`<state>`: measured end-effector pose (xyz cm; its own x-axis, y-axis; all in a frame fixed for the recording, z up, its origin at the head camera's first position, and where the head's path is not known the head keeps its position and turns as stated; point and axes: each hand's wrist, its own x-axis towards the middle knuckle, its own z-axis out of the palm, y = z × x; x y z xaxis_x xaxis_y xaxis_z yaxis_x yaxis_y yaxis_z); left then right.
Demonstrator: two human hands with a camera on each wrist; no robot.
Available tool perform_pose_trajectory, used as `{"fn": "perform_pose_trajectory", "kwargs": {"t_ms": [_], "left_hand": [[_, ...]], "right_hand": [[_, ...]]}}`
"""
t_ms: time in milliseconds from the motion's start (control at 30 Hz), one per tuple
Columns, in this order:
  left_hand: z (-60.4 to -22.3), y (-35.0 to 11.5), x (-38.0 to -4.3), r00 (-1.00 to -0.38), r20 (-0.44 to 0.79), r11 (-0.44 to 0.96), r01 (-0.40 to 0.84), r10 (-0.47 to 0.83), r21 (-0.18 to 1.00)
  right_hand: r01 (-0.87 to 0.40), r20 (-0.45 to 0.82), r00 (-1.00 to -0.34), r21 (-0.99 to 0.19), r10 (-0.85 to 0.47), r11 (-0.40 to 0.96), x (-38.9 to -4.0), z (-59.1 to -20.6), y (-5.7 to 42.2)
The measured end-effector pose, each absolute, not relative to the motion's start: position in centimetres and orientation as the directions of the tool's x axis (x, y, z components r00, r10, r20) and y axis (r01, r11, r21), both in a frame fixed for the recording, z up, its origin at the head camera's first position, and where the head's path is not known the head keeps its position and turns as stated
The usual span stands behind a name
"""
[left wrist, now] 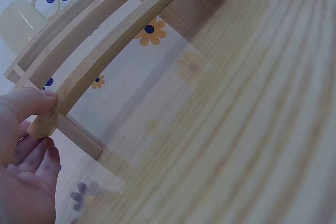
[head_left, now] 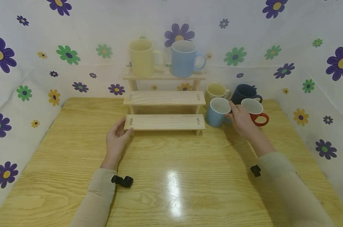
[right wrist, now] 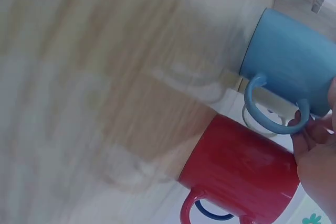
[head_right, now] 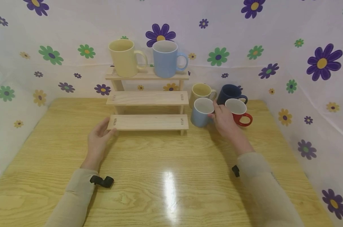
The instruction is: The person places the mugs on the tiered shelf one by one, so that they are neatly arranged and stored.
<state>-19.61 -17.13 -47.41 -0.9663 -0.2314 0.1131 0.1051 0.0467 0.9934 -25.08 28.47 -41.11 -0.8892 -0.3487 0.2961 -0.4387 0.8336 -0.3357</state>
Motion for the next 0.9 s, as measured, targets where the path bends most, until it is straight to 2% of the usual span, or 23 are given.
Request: {"fn": "perform_pose_trajectory", "kwargs": {"t_ms": [100, 400, 667, 900], "left_hand": [[-47.4, -17.1, -19.6, -0.967, 0.115, 0.042, 0.108, -0.227, 0.993], [-47.5, -17.1, -19.7, -0.968, 0.096, 0.04, 0.089, -0.23, 0.995], [-47.4, -17.2, -19.7, -0.968, 0.1, 0.022, 0.098, -0.23, 0.995], [-47.3, -17.1, -19.7, -0.969, 0.089, 0.029, 0.085, -0.229, 0.996]], "right_hand": [[-0.402, 0.303, -0.903, -0.352, -0.304, 0.846, -24.7, -41.3, 28.3], [-0.249, 0.136, -0.968, -0.506, -0.209, 0.826, -23.8, -40.9, 28.2], [-0.237, 0.129, -0.971, -0.583, -0.2, 0.777, -24.1, -41.6, 28.5], [-0.181, 0.132, -0.983, -0.724, -0.124, 0.665, -24.2, -42.7, 28.6]]}}
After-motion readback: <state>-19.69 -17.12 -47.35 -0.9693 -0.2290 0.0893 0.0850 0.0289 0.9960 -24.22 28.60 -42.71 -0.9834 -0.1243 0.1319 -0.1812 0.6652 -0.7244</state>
